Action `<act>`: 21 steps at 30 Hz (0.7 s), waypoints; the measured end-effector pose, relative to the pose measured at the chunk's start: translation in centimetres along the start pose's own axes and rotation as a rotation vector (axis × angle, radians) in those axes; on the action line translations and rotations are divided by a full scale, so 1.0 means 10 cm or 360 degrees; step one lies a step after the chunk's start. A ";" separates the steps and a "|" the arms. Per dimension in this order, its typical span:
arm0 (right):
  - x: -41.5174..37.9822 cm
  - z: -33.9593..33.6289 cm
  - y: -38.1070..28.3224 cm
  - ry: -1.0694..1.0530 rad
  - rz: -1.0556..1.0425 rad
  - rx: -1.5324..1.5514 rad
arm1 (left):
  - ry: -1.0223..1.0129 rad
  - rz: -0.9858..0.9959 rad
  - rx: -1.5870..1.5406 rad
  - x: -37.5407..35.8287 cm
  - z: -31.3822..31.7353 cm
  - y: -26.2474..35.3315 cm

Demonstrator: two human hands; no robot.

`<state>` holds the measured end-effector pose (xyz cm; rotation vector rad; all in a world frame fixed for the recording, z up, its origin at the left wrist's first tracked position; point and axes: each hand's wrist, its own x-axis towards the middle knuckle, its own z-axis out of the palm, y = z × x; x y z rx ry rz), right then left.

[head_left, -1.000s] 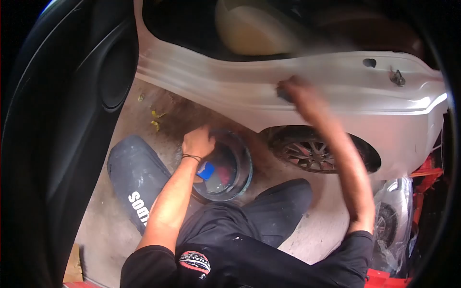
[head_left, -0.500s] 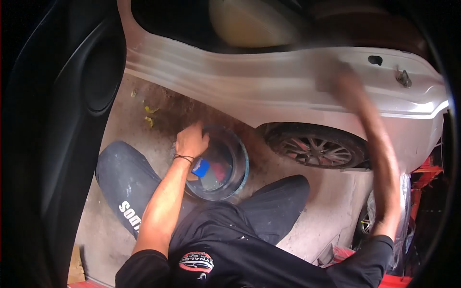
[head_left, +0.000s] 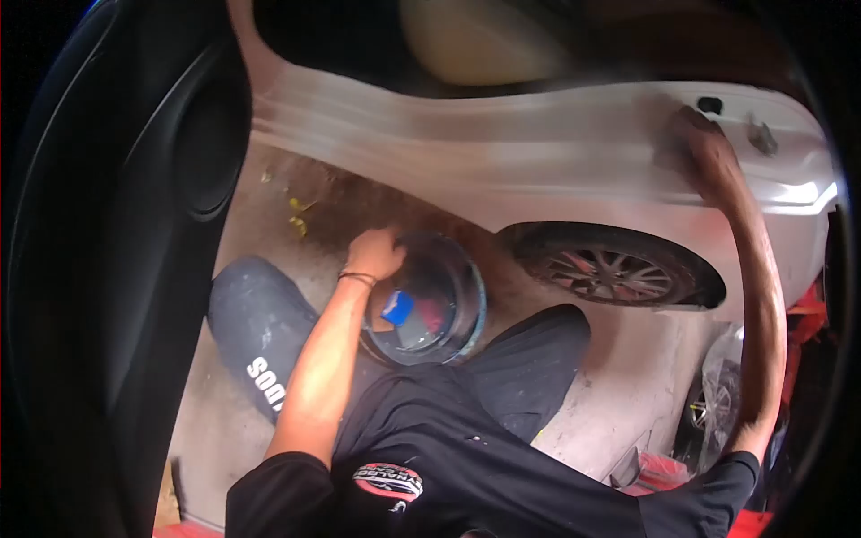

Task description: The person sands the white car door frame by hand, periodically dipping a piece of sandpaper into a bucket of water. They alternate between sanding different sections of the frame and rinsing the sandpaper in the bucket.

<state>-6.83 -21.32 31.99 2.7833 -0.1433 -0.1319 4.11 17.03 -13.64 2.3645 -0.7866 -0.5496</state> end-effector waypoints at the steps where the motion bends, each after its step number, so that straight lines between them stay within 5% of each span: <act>1: 0.10 0.15 -0.10 -0.0002 -0.0029 0.0030 | -0.0003 -0.0039 0.0014 0.00 -0.01 -0.02; 5: 0.67 1.27 -1.02 0.0414 -0.0325 -0.0261 | 0.0025 -0.0083 -0.0051 0.05 -0.02 0.02; 6: 0.96 1.52 -1.41 0.0218 -0.0240 -0.0205 | -0.0006 -0.0118 -0.0075 0.04 -0.04 0.03; 8: 1.48 2.28 -1.97 0.0362 -0.0386 0.0307 | -0.0011 -0.0161 -0.0114 0.07 -0.05 -0.02; 11: 1.76 2.40 -2.53 0.0476 -0.0398 0.0174 | 0.0021 -0.0186 -0.0193 0.10 -0.04 -0.11; 17: 1.15 1.83 -1.67 0.0335 -0.0135 -0.0262 | 0.0043 -0.0168 -0.0143 0.06 0.03 -0.07; 21: 1.00 1.65 -1.50 0.0426 -0.0366 -0.0167 | -0.0003 -0.0182 -0.0185 0.09 -0.01 -0.03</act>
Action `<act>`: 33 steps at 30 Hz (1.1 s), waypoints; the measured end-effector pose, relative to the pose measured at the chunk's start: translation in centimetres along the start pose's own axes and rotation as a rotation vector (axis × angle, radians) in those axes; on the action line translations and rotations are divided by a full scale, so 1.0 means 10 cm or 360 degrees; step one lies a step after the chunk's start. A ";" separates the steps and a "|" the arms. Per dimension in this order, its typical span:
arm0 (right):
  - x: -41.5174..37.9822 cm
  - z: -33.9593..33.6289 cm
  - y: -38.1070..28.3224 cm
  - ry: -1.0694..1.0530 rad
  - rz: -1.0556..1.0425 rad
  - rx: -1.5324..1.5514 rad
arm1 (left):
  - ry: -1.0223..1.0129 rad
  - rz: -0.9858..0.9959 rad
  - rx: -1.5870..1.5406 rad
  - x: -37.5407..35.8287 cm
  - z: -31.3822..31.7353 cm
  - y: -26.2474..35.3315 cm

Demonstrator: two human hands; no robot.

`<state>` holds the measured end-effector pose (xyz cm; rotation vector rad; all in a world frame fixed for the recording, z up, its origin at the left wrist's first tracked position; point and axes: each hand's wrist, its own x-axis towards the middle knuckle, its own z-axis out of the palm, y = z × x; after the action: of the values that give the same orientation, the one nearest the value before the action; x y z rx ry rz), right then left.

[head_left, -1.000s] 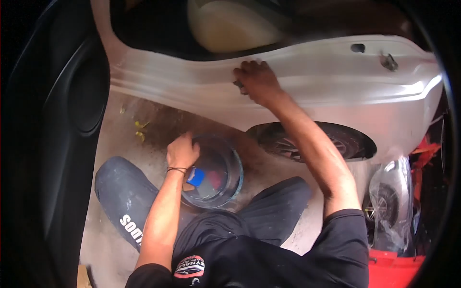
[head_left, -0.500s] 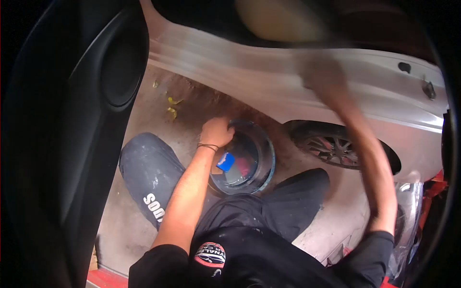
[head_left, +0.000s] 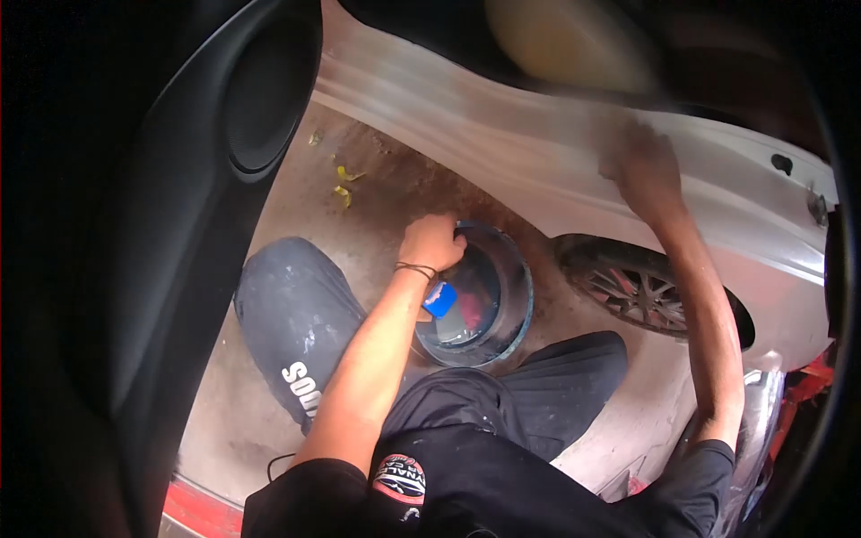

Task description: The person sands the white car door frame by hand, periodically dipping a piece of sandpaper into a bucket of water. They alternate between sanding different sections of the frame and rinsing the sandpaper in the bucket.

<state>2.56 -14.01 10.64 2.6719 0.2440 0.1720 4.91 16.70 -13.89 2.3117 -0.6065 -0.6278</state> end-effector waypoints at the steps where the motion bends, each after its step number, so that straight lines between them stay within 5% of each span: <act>1: 0.08 0.14 -0.07 0.0000 -0.0005 0.0012 | -0.0005 -0.0025 -0.0057 0.01 -0.01 0.01; 5: 0.87 0.87 -0.78 -0.0012 -0.0081 0.0345 | -0.0005 -0.0027 -0.0006 0.07 0.00 -0.06; 10: 1.79 1.52 -1.79 0.0498 0.0139 0.0585 | 0.0062 -0.0036 -0.0029 0.09 -0.11 -0.09; 18: 1.35 1.53 -1.44 0.0210 0.0278 0.0449 | 0.0192 0.0040 -0.0136 0.10 -0.02 0.03; 21: 1.79 1.68 -1.86 0.0514 0.0227 0.0644 | 0.0476 0.0096 -0.0765 0.13 0.03 0.02; 23: 2.09 1.72 -2.03 0.0765 0.0227 0.0803 | 0.0826 0.0061 -0.1787 0.11 -0.26 0.25; 26: 1.97 1.72 -1.86 0.0803 0.0061 0.1034 | 0.0725 0.0277 -0.1564 -0.31 -1.21 0.61; 27: 1.95 1.60 -1.77 0.0379 0.0138 0.0878 | 0.0731 0.0301 -0.1423 -0.53 -1.40 0.65; 31: 1.32 1.21 -1.20 -0.0213 0.0168 0.0599 | 0.0747 0.0202 0.0422 -1.59 -1.87 0.33; 33: 0.86 0.92 -1.09 -0.0116 0.0203 0.0734 | 0.0735 -0.0078 0.0227 -1.93 -1.64 0.16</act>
<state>10.84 -6.57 -1.75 3.1472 0.0973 0.0615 -1.04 34.24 3.44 2.4933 -0.3846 -0.0600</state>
